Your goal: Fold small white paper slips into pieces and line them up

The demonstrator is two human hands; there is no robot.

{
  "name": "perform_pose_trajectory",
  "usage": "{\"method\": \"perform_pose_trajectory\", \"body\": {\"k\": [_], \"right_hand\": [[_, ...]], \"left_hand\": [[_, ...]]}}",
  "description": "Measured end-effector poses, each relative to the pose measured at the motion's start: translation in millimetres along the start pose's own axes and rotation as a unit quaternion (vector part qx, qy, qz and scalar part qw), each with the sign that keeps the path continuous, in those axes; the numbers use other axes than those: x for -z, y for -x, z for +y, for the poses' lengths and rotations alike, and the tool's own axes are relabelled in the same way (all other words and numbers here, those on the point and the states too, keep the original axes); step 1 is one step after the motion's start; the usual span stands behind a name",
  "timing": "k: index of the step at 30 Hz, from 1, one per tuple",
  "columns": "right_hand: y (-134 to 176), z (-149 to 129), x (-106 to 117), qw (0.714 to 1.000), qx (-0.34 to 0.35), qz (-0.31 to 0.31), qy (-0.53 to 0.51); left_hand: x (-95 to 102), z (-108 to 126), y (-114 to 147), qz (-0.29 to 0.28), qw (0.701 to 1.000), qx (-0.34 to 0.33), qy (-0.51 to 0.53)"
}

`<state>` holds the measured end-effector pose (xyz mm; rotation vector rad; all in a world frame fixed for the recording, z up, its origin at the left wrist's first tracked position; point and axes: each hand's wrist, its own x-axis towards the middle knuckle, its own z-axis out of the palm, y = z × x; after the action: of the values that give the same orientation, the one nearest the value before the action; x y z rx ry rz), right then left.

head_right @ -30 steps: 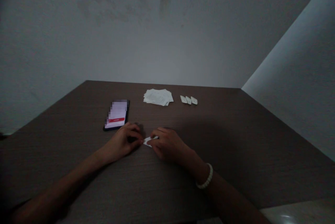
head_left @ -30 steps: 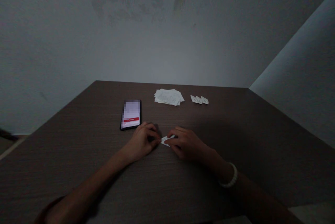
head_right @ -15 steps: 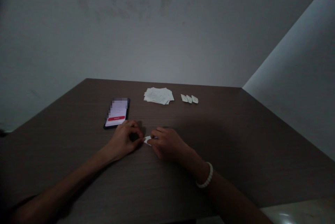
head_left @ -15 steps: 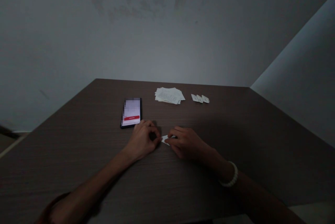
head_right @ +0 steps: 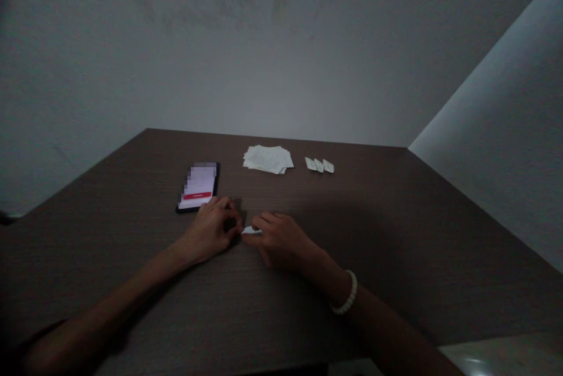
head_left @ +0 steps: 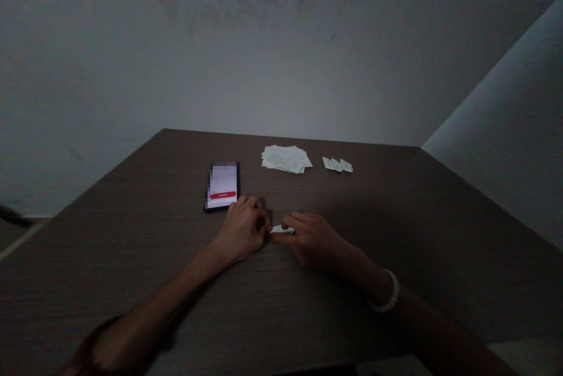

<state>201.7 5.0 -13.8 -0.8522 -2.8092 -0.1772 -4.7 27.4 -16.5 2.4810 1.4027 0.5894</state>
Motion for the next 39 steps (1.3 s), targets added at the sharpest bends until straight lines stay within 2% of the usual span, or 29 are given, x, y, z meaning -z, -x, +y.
{"method": "perform_pose_trajectory", "body": {"k": [10, 14, 17, 25, 28, 30, 32, 35, 39], "right_hand": [[3, -2, 1, 1.0, -0.006, 0.006, -0.015], [3, -2, 2, 1.0, -0.008, 0.009, -0.018], [2, -2, 2, 1.0, -0.01, 0.013, -0.017], [3, -1, -4, 0.999, -0.023, 0.004, -0.022], [5, 0, -8, 0.998, -0.038, 0.024, -0.05], [6, 4, -8, 0.992, -0.048, 0.047, -0.108], [7, 9, -5, 0.981, -0.07, 0.088, -0.16], [10, 19, 0, 0.965, -0.12, 0.142, -0.186], [13, 27, 0, 0.967, -0.15, 0.119, -0.168]], "left_hand": [[3.9, -13, -2, 0.017, 1.0, 0.006, -0.002], [5.4, -11, -1, 0.001, 1.0, -0.001, 0.015], [4.3, -11, 0, 0.01, 1.0, 0.004, 0.026], [2.0, -9, -1, 0.004, 1.0, -0.001, -0.004], [3.8, -7, 0, 0.003, 1.0, -0.001, 0.001], [5.5, -8, 1, 0.0, 1.0, -0.017, 0.015], [7.5, -11, 2, -0.005, 0.999, -0.044, 0.031], [10.0, -16, 3, -0.014, 0.996, -0.074, 0.043], [11.5, -17, 3, -0.019, 0.994, -0.097, 0.048]]}}
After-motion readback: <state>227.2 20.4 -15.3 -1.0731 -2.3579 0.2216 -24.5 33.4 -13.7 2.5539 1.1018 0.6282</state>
